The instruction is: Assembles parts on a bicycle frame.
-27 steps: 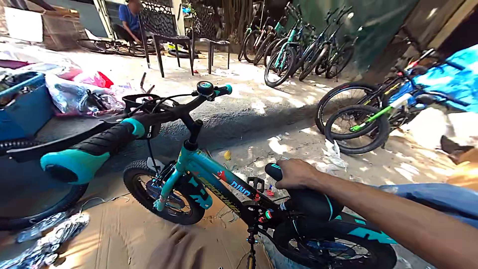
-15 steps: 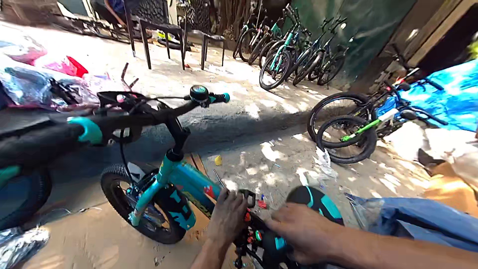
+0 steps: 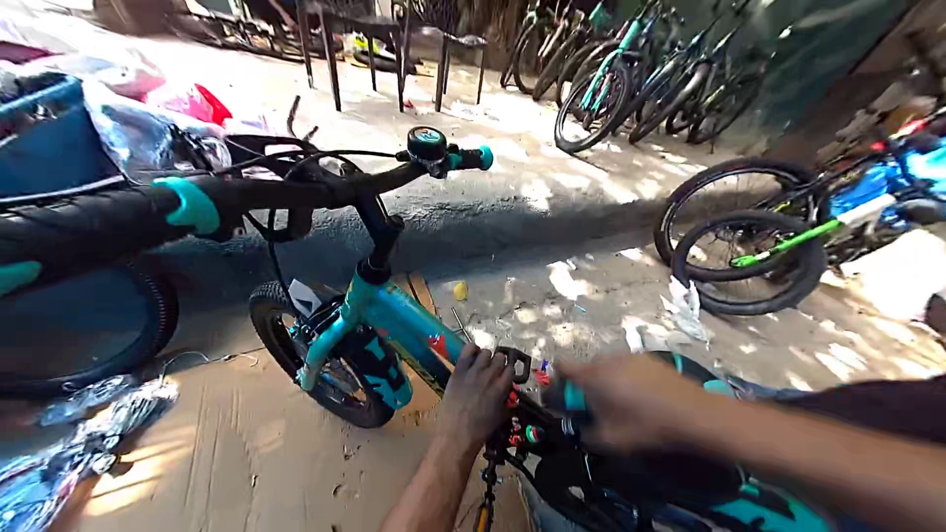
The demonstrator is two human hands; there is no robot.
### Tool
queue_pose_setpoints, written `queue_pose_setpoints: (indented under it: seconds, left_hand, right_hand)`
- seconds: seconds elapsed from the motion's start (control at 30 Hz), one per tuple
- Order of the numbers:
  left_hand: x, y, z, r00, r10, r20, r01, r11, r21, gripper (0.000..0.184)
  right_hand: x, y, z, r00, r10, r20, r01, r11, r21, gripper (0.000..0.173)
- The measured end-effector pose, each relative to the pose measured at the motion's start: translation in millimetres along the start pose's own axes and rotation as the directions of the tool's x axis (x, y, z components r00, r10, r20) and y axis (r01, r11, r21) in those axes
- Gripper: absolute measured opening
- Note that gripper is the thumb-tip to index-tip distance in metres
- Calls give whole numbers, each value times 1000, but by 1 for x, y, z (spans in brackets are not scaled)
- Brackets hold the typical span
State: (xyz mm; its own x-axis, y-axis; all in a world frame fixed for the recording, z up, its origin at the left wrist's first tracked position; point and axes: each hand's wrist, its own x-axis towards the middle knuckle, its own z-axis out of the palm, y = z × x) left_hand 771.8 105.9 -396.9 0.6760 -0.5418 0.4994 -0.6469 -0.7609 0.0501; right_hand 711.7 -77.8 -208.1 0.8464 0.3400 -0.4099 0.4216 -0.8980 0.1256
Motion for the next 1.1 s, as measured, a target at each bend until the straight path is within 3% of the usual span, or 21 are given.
queue_pose_setpoints:
  seconds: [0.07, 0.17, 0.23, 0.27, 0.3, 0.33, 0.37, 0.4, 0.43, 0.47, 0.53, 0.6, 0.67, 0.7, 0.77, 0.83, 0.9, 0.93, 1.0, 1.03, 1.1]
  left_hand:
    - [-7, 9, -1, 999, -9, 32, 9, 1000, 0, 40]
    - [-8, 22, -1, 998, -21, 51, 21, 1000, 6, 39]
    - [1, 22, -1, 1000, 0, 19, 0, 999, 34, 42]
    - [1, 21, -2, 999, -2, 36, 0, 999, 32, 44]
    - [-2, 22, -1, 998, -9, 63, 8, 1000, 10, 45]
    - [-5, 26, 1, 997, -6, 73, 7, 1000, -6, 46]
    - [-4, 28, 1, 998, 3, 70, -2, 1000, -14, 47]
    - [2, 27, 0, 999, 10, 37, -10, 1000, 2, 44]
    - [8, 24, -1, 1000, 8, 7, -8, 1000, 25, 40]
    - [2, 29, -2, 1000, -3, 27, 2, 1000, 30, 37]
    - [-7, 34, -2, 999, 3, 45, -4, 999, 42, 35]
    - [-7, 40, 0, 1000, -7, 30, 5, 999, 52, 37]
    - [-4, 46, 2, 1000, 6, -19, -4, 998, 66, 41]
    - [0, 46, 2, 997, 25, -68, -19, 997, 80, 40]
    - [-1, 46, 1, 997, 26, -67, -22, 998, 57, 39]
    - [-7, 48, 2, 1000, 27, -14, -27, 999, 31, 38]
    - [3, 47, 3, 998, 44, -54, -42, 998, 47, 37]
    - [5, 45, 1, 998, 38, -50, -35, 998, 60, 36]
    - [-3, 52, 2, 1000, 24, 4, -24, 998, 60, 37]
    - [-3, 55, 2, 999, 34, 18, -35, 998, 59, 37]
    - [-2, 56, 1, 1000, 28, 14, -28, 997, 69, 37]
  right_hand:
    - [33, 40, -5, 937, 314, 150, -342, 913, 223, 54]
    - [42, 74, 9, 871, 452, 191, -491, 789, 370, 51]
    - [10, 49, 8, 950, 306, 56, -310, 921, 236, 49]
    - [-13, 25, 13, 996, 89, -17, -87, 993, 78, 43]
    - [-38, 9, 28, 983, -166, -79, 160, 985, -71, 42]
    - [-57, 4, 46, 922, -360, -142, 331, 923, -195, 49]
    - [-66, 5, 54, 877, -447, -177, 397, 881, -257, 55]
    - [-64, 8, 49, 880, -432, -197, 375, 887, -270, 58]
    - [-55, 11, 33, 935, -301, -189, 265, 944, -196, 58]
    - [-43, 14, 15, 993, -70, -99, 67, 997, -35, 57]
    - [-3, 48, -1, 952, 288, 103, -304, 928, 215, 52]
    - [21, 91, 4, 874, 437, 214, -487, 785, 384, 53]
    - [10, 93, 10, 848, 498, 182, -529, 765, 368, 55]
    - [-3, 80, 5, 886, 443, 135, -463, 831, 309, 52]
    - [-47, 31, 9, 998, 66, 20, -67, 998, 22, 47]
    - [-93, 12, 46, 931, -348, -111, 319, 923, -214, 47]
    - [-102, 20, 57, 854, -481, -198, 398, 850, -345, 49]
    - [-96, 22, 50, 880, -427, -205, 354, 881, -315, 53]
    - [-71, 29, 18, 993, -65, -99, 60, 997, -53, 49]
    - [-50, 47, 4, 988, 153, 30, -156, 982, 105, 50]
    - [-11, 98, -2, 898, 397, 191, -440, 831, 340, 50]
